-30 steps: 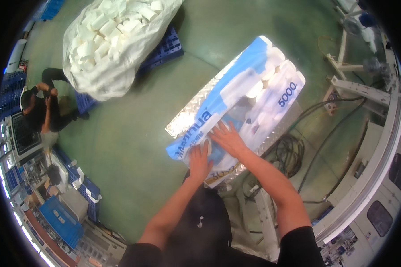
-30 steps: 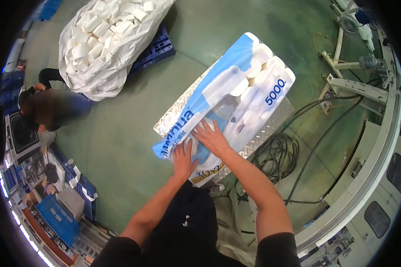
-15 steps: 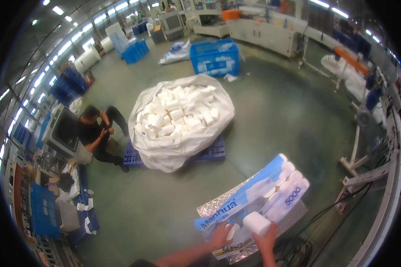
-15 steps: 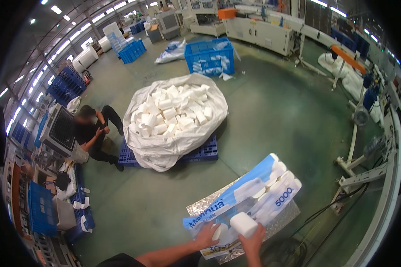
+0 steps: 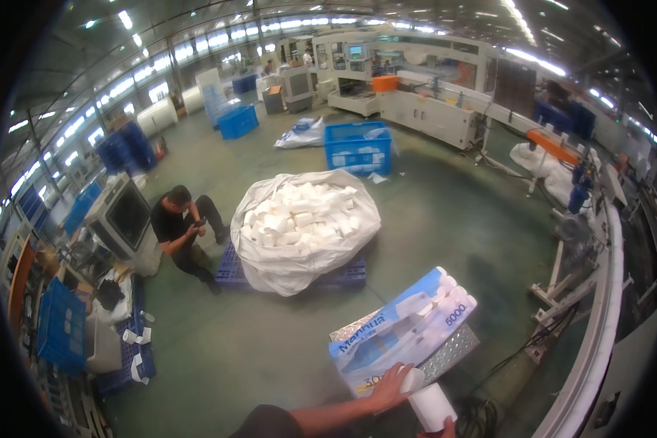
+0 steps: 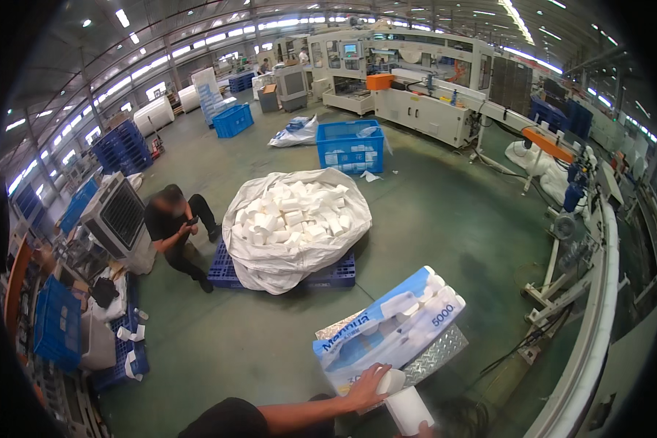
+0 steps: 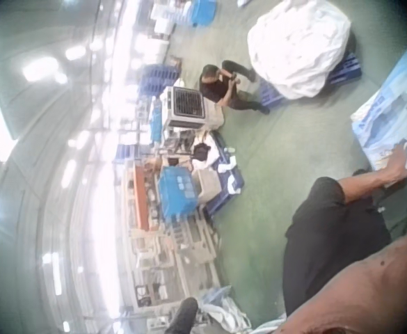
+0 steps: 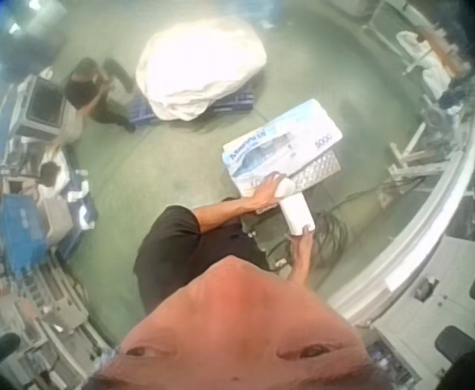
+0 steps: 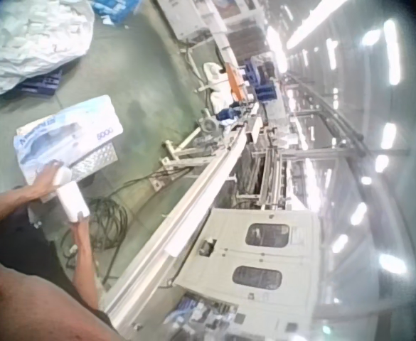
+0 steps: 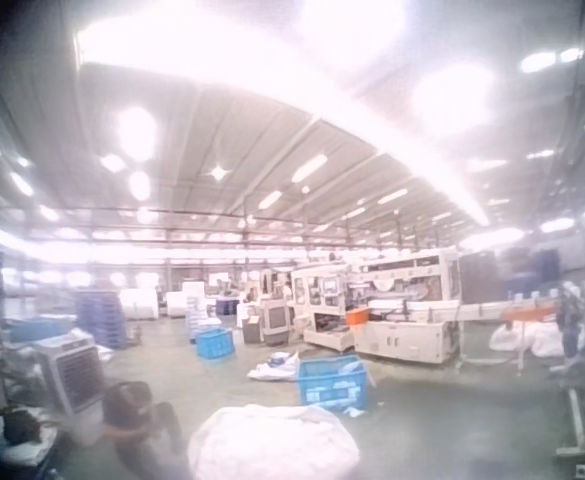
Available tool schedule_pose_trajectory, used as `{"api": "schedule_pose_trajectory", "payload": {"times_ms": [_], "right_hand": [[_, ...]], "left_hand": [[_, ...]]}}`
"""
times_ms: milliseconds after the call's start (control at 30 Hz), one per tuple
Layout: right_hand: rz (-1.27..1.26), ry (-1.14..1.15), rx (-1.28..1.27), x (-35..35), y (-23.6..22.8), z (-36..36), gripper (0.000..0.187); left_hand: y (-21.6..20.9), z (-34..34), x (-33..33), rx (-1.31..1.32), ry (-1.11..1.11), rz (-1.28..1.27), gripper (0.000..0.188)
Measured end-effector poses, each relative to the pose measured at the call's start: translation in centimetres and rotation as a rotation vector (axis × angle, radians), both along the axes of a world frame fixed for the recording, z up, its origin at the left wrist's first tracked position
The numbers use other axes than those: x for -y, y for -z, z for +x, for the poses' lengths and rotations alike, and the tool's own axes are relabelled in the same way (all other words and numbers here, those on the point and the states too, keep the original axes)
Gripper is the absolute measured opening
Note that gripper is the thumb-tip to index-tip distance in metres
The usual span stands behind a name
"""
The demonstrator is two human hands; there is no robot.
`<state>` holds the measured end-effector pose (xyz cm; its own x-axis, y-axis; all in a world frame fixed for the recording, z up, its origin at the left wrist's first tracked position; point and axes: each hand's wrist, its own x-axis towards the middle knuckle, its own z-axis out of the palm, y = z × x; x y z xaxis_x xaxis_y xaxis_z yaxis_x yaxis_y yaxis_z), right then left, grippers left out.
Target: The person takes paper rolls from a large bag and places them onto a curved conveyor belt system.
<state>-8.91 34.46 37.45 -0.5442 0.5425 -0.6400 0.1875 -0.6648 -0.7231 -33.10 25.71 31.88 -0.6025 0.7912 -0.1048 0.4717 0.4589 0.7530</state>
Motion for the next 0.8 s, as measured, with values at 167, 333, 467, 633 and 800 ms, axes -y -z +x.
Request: {"api": "schedule_pose_trajectory", "payload": {"times_ms": [167,333,467,633,800], "right_hand": [[0.616,-0.142,-0.015,2.5,-6.0,2.1,0.071],[0.802,-0.060,0.220,5.6,-5.9,7.6,0.102],[0.656,0.217,0.217,6.7,-10.4,11.2,0.090],[0.470,0.649,0.020,9.0,-9.8,17.2,0.070],[0.374,0.929,0.022,12.2,-10.9,19.6,0.060]], "left_hand": [[-0.1,5.1,0.7,-0.180,0.166,0.126,0.087],[1.4,8.3,0.7,-0.185,0.412,0.166,0.075],[-6.2,10.3,-0.9,-0.119,0.558,0.331,0.081],[-13.7,16.5,-2.9,-0.163,0.823,0.209,0.094],[-14.0,20.6,-3.0,-0.071,0.998,0.187,0.093]]}}
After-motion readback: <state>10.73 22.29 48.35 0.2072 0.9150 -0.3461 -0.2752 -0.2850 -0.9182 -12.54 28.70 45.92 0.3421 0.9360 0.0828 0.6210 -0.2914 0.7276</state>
